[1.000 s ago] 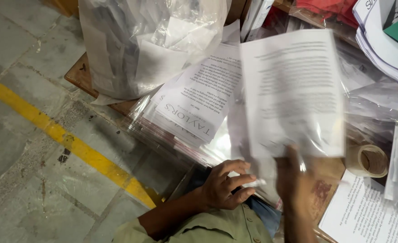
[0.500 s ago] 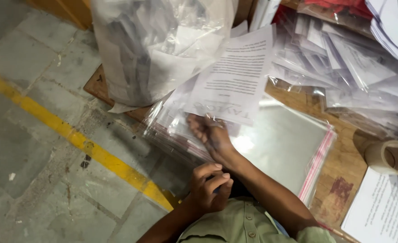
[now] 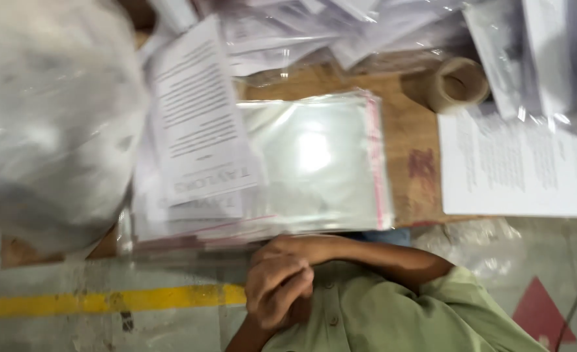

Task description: The person packs documents into plastic sleeves, folding some sheets and sliding them into the sleeves by hand.

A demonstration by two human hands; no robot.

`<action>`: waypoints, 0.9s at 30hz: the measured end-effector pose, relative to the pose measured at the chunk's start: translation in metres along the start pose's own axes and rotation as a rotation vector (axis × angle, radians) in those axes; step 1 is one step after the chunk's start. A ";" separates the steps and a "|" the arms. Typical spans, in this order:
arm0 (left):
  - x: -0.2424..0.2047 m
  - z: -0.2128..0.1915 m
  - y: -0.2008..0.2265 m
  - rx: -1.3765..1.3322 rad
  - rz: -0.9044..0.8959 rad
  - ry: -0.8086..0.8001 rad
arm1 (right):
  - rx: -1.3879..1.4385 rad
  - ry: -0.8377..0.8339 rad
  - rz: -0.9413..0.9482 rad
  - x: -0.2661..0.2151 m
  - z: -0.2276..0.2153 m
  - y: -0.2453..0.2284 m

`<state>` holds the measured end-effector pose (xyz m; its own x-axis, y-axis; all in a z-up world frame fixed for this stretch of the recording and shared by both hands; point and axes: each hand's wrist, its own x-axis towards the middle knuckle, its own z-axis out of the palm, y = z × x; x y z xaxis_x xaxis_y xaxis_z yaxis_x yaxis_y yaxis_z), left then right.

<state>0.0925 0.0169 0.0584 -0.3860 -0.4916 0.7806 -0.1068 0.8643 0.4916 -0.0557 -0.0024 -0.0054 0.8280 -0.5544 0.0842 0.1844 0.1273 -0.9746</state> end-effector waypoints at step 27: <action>0.008 0.116 -0.035 -0.291 -0.633 -0.373 | -0.049 1.530 0.139 -0.198 -0.028 -0.034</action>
<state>-0.0127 -0.0050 0.0026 -0.6192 -0.7681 0.1635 -0.1843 0.3445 0.9205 -0.2407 0.0806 0.0051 -0.4888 -0.8320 -0.2623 0.1114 0.2386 -0.9647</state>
